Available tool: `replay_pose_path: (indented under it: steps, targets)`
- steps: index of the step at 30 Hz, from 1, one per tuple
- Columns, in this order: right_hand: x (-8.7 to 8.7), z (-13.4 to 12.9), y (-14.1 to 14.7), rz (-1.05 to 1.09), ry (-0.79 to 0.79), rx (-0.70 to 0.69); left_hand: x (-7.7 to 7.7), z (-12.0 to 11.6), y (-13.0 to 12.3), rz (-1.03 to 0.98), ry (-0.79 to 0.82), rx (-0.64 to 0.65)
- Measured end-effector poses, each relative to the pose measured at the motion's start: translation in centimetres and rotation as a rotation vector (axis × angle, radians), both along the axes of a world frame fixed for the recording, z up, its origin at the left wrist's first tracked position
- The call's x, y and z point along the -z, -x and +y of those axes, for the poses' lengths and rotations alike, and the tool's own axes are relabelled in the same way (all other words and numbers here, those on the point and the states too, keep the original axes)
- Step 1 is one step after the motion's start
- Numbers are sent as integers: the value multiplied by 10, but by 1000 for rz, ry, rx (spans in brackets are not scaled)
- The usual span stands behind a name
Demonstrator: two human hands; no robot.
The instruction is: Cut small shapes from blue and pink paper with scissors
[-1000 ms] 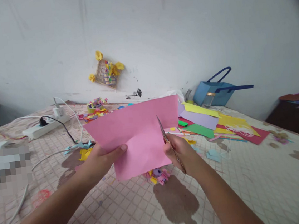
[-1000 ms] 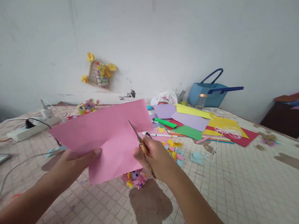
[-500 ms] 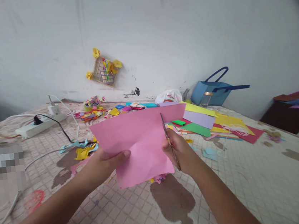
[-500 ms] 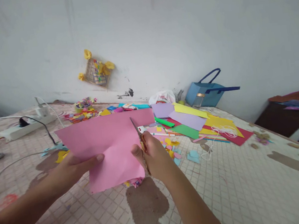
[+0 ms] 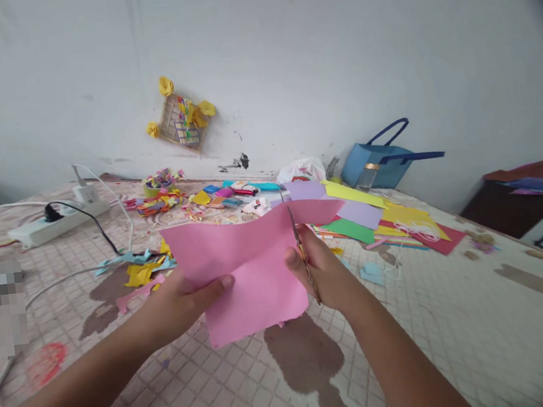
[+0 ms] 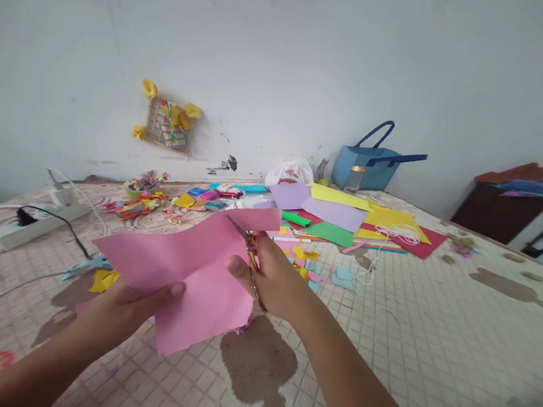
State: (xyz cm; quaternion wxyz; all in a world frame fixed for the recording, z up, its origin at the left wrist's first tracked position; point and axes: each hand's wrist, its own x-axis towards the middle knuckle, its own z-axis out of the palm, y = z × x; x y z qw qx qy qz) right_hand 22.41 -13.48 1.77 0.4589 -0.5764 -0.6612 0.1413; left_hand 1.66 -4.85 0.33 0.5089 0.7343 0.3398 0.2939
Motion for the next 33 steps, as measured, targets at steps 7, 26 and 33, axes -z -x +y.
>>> replay_pose_path:
  steps: [7, 26, 33]
  targets:
    - [-2, 1, 0, 85, -70, -106, -4, -4, -2, 32, -30, -9]
    - [1, 4, -5, -64, 9, 129, 1, -7, -5, -202, 282, -25]
    - [4, 6, -8, -56, 15, 119, -2, -5, -5, -147, 229, -26]
